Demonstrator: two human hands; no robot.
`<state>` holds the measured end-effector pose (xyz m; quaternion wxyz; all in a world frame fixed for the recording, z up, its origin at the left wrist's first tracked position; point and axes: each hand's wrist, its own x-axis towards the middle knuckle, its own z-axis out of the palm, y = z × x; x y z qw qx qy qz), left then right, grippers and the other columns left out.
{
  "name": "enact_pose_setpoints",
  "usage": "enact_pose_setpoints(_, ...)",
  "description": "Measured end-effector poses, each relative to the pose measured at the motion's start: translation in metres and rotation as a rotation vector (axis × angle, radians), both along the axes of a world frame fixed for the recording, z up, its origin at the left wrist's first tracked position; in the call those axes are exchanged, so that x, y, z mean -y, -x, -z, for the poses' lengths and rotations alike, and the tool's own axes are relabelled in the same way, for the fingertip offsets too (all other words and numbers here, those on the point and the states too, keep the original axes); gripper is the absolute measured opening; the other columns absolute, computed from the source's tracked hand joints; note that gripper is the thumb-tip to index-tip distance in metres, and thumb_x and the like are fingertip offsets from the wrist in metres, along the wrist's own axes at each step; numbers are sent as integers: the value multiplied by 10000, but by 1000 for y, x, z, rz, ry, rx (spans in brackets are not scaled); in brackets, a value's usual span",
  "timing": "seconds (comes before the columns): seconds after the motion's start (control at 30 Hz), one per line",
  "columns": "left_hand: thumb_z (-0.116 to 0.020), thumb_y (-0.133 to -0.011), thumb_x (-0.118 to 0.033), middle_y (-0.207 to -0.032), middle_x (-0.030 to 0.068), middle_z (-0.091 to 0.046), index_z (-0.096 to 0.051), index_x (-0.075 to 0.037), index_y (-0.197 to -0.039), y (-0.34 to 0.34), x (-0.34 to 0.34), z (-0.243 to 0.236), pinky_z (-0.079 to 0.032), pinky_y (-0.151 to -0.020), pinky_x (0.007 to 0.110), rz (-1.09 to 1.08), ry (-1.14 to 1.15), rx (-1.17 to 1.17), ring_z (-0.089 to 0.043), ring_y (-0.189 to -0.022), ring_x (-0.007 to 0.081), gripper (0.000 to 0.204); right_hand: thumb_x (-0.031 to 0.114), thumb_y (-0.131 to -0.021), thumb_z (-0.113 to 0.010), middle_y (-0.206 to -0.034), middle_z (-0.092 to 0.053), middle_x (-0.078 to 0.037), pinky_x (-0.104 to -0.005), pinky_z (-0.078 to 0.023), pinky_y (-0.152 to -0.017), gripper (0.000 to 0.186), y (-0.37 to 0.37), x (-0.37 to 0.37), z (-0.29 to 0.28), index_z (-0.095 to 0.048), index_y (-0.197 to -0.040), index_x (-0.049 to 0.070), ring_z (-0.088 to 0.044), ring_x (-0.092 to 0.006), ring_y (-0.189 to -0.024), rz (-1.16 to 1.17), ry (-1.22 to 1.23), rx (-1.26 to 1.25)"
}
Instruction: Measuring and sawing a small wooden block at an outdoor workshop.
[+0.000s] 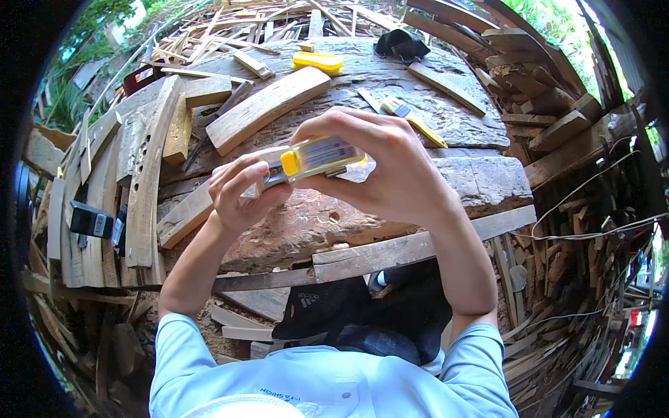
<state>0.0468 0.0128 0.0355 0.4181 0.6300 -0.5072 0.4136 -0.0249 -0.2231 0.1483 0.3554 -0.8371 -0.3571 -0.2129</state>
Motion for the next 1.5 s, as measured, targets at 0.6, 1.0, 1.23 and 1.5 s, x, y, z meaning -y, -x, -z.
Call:
enact_pose_setpoints(0.6, -698, -998, -198, -1061, 283, -723, -482, -76, -1344, -12, 0, 3, -627, -639, 407, 77, 13, -44, -772, -849, 354, 426, 76, -797, -893, -1160, -748, -108, -336, -584, -934, 557, -30, 26, 40, -647, -1296, 48, -716, -172, -1068, -64, -315, -215)
enact_pose_setpoints(1.0, -666, -1007, -133, -1151, 328, -693, -438, -69, -1410, -12, -4, -2, -636, -721, 429, 119, -22, -90, -762, -933, 395, 467, 67, -836, -850, -1141, -739, -105, -290, -561, -898, 665, -34, 8, 60, -566, -1435, 20, -707, -137, -1023, -27, -472, -181)
enact_pose_setpoints(1.23, -730, -961, -131, -1172, 296, -702, -494, -59, -1340, -9, -8, 8, -652, -741, 431, 102, -21, -151, -766, -965, 378, 452, 125, -870, -817, -1157, -718, -177, -329, -569, -896, 655, -39, 6, 72, -515, -1439, 7, -716, -214, -1030, -24, -487, -94)
enact_pose_setpoints(1.5, -714, -976, -137, -1168, 314, -696, -478, -65, -1359, -11, -9, 8, -655, -734, 448, 137, -24, -149, -762, -971, 397, 455, 224, -859, -842, -1372, -623, -182, -331, -560, -938, 652, -33, 12, 88, -532, -1389, 5, -686, -214, -1104, 105, -497, -110)
